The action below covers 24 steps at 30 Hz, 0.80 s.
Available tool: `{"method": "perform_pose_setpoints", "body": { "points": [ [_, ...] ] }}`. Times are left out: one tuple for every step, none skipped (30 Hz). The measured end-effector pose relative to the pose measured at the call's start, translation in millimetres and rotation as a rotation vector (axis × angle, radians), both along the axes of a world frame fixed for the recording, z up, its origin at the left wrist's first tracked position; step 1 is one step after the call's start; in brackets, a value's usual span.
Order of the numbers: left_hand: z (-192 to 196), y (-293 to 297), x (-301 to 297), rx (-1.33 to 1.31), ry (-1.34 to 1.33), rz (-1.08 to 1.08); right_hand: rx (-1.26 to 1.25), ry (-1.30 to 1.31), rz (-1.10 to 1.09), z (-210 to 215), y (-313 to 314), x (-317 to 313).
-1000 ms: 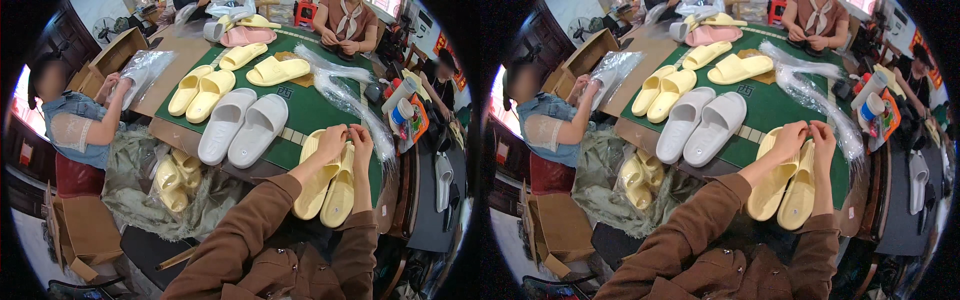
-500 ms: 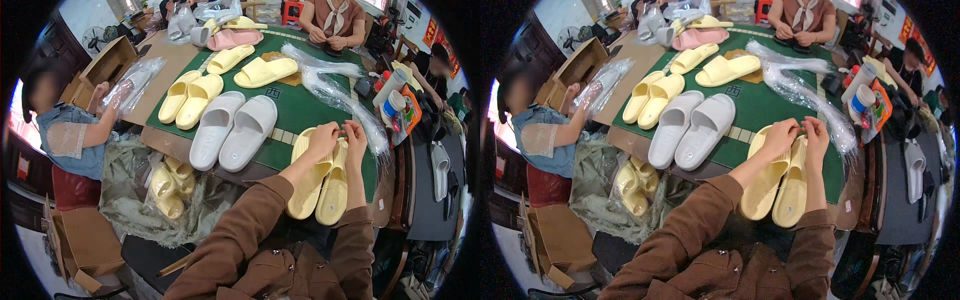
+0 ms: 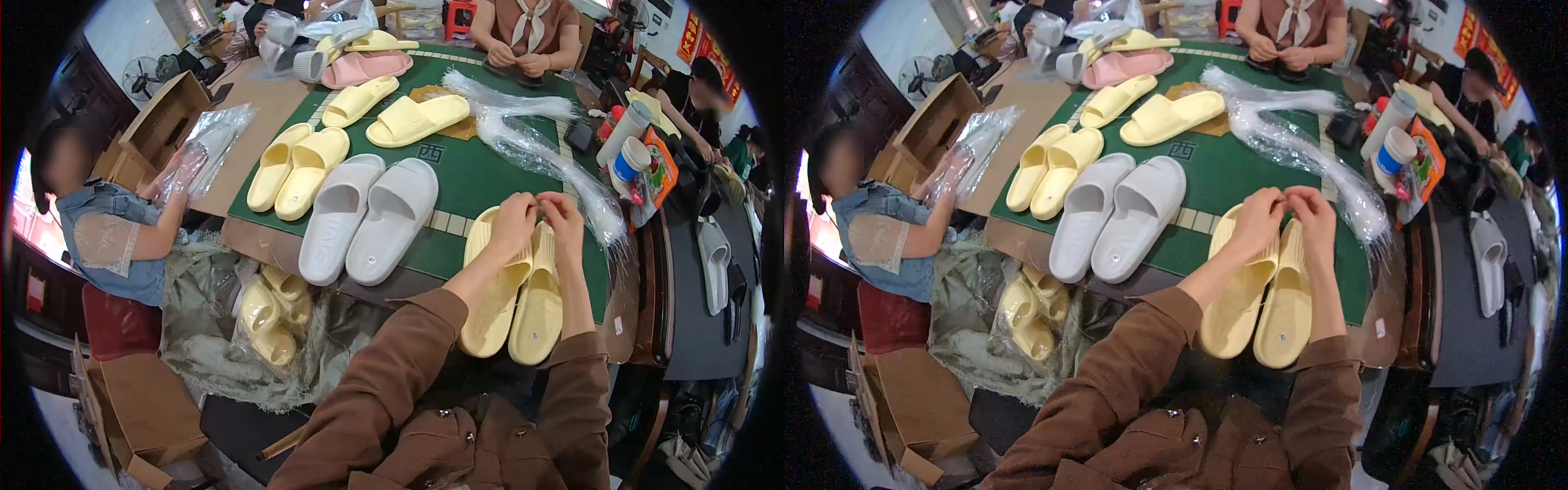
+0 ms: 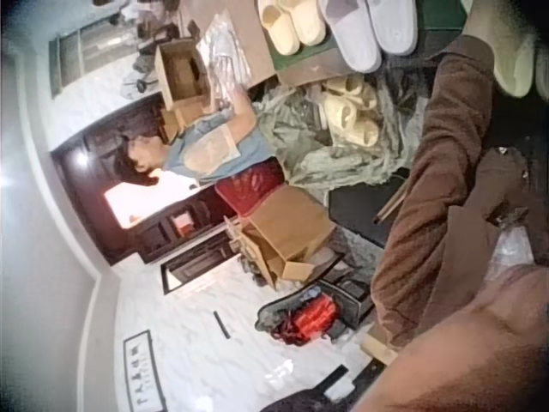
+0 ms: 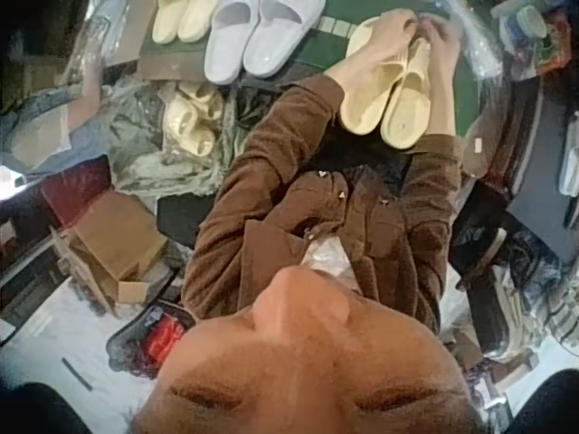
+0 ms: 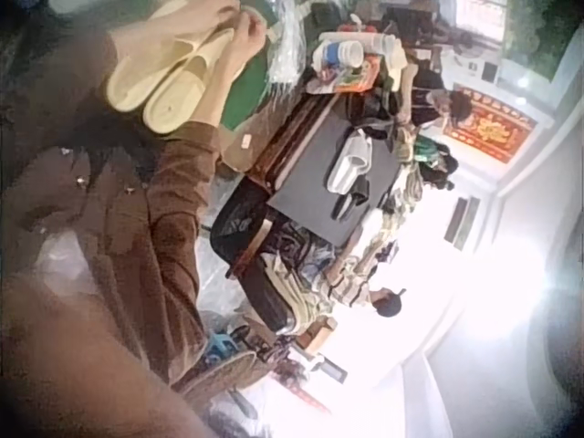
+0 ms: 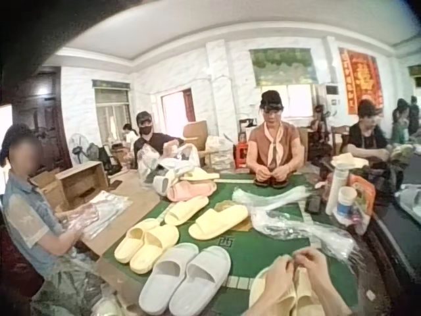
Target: The person assembles slipper pairs by inserting small metal fasteners into the toe area of the footwear. They handle multiple pairs of yellow, white, and black slippers, picking up a fastener, pressing it into the slipper, and then moving the completed pair aside.
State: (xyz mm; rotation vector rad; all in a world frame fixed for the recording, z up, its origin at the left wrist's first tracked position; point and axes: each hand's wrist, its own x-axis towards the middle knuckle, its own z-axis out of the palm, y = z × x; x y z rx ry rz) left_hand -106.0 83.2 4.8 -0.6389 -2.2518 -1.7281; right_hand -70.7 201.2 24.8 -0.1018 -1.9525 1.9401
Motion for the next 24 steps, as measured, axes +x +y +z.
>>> {"method": "perform_pose_setpoints", "body": {
  "points": [
    [0.8, 1.6, 1.3, 0.013, 0.03, 0.021, 0.042, -0.007, 0.01, -0.3, 1.5, 0.3],
    [1.6, 2.5, 1.9, 0.031, -0.013, 0.0, 0.083, -0.016, 0.02, -0.9, 2.6, 0.3],
    [2.3, 2.4, 1.7, 0.047, -0.057, -0.022, 0.081, -0.02, -0.017, -1.9, 2.8, -0.4],
    [4.2, 1.0, 1.5, 0.06, -0.1, -0.043, 0.039, 0.001, -0.049, -4.5, 3.8, -1.1],
    [6.1, 0.7, 2.0, 0.035, -0.127, -0.046, -0.002, 0.022, -0.081, -6.9, 5.1, -1.4],
    [7.6, 1.0, 4.3, -0.026, -0.086, -0.037, -0.044, 0.043, -0.114, -8.9, 7.5, -1.6],
    [7.0, 0.0, 5.5, -0.089, -0.045, -0.021, -0.062, 0.11, -0.154, -7.0, 9.8, -2.2],
    [6.4, -0.4, 6.9, -0.151, -0.004, -0.007, -0.096, 0.1, -0.196, -6.0, 11.3, -2.4],
    [5.9, -0.1, 8.3, -0.166, 0.045, -0.036, -0.13, 0.09, -0.24, -5.0, 13.1, -2.4],
    [3.4, 2.7, 9.6, -0.164, 0.085, -0.021, -0.156, 0.077, -0.29, -3.2, 15.9, 0.2],
    [1.2, 4.4, 8.1, -0.162, 0.125, -0.008, -0.176, 0.088, -0.27, -3.5, 15.6, 0.3],
    [-0.8, 5.2, 5.5, -0.158, 0.165, 0.004, -0.156, 0.056, -0.195, -3.5, 15.0, -0.8],
    [-4.3, 4.5, 2.0, -0.174, 0.126, 0.022, -0.133, 0.02, -0.124, -2.6, 12.8, -0.5],
    [-1.6, 3.7, 3.7, -0.119, 0.127, 0.045, -0.108, -0.014, -0.06, -0.2, 13.0, 0.7],
    [-5.5, 3.9, -0.5, -0.09, 0.174, 0.04, -0.053, -0.052, -0.016, 0.9, 11.3, 2.2],
    [-8.3, 1.7, -1.7, -0.097, 0.09, 0.031, -0.003, -0.09, 0.038, 2.8, 6.5, 2.2],
    [-3.1, 1.9, 0.5, -0.075, 0.033, -0.011, -0.026, -0.1, 0.053, 2.1, 9.0, 0.6],
    [2.2, 3.3, 3.4, -0.054, -0.025, -0.053, -0.049, -0.11, 0.068, 1.6, 12.4, 0.8],
    [6.7, -0.2, 6.2, -0.074, -0.038, -0.05, -0.021, -0.112, 0.075, 1.8, 10.7, 1.1],
    [9.6, -1.3, 8.0, -0.095, -0.049, -0.051, -0.045, -0.105, 0.105, 4.0, 9.7, 0.6],
    [12.5, -2.4, 9.8, -0.117, -0.06, -0.051, 0.009, -0.114, 0.109, 6.0, 10.1, 3.7],
    [7.6, -9.2, 8.5, -0.129, -0.003, 0.004, 0.059, -0.122, 0.133, 10.5, 0.9, 4.3],
    [3.3, -7.5, 6.5, -0.132, 0.058, 0.041, 0.021, -0.124, 0.158, 9.6, -1.0, 3.7],
    [-1.0, -7.4, 3.9, -0.135, 0.119, 0.079, -0.01, -0.132, 0.156, 9.6, -1.6, 2.0]
  ]
}}
